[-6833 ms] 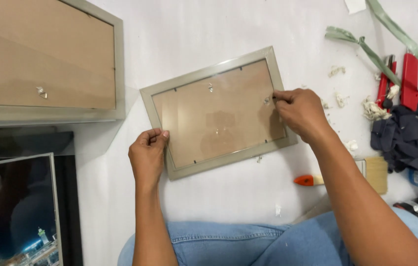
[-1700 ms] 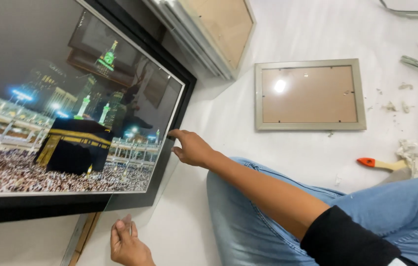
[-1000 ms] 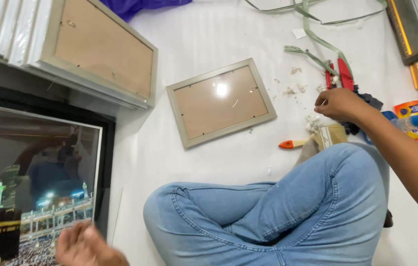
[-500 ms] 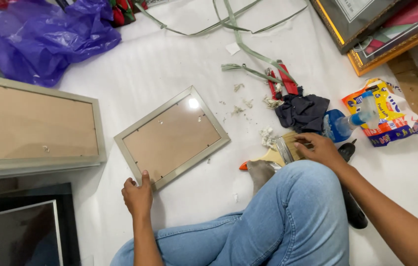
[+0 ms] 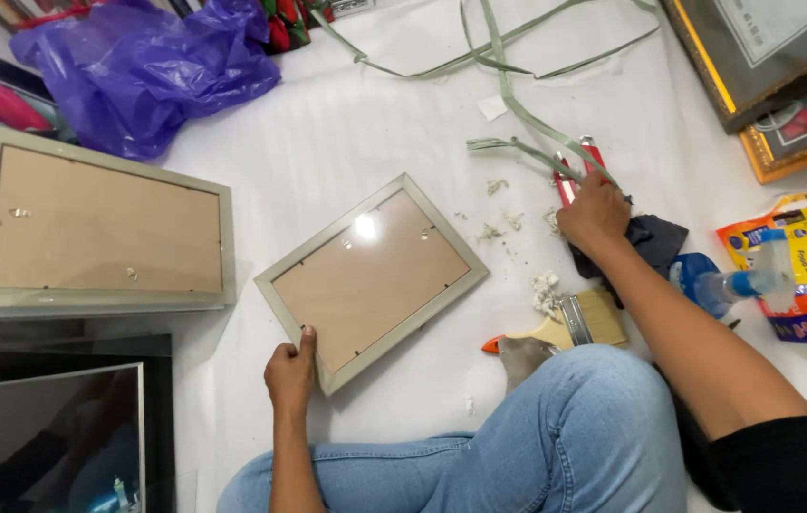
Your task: Assembling a picture frame by removing protective film and inserting a backing board.
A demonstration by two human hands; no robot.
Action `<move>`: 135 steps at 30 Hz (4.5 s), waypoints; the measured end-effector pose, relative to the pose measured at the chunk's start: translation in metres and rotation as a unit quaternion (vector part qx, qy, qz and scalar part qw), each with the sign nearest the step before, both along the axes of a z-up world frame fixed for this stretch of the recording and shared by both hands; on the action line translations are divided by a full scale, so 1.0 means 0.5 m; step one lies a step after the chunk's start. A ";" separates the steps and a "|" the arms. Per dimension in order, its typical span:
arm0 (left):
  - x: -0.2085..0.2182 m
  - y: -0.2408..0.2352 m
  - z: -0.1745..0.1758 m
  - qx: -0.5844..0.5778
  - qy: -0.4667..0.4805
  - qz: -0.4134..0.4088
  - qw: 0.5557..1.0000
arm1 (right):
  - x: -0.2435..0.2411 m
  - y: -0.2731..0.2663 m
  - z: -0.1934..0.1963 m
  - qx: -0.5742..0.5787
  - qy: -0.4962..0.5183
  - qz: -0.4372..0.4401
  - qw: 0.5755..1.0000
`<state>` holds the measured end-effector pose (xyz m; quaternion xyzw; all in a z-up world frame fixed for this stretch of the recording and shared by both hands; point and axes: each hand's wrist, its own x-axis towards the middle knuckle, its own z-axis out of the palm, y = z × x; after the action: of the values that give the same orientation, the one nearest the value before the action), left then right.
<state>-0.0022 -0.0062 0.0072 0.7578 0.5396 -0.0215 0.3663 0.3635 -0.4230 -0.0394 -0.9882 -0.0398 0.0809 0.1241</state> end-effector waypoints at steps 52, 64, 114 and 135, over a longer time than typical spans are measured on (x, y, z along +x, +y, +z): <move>0.015 0.029 -0.052 -0.137 -0.114 -0.071 0.981 | -0.547 0.560 0.266 0.292 0.155 0.248 0.911; 0.019 0.018 -0.011 -0.129 -0.102 -0.081 0.983 | -0.541 0.590 0.239 0.285 0.170 0.235 0.914; 0.012 0.004 -0.021 -0.106 -0.129 -0.085 0.982 | -0.649 0.540 0.351 0.038 0.244 0.284 0.927; 0.008 0.026 0.003 0.024 -0.149 -0.030 0.988 | -0.453 0.379 0.478 0.106 0.194 0.132 0.966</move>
<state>0.0018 0.0068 0.0085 0.7769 0.4560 0.0936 0.4239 0.1372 -0.2334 0.1997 -0.9206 -0.1535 0.2820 0.2221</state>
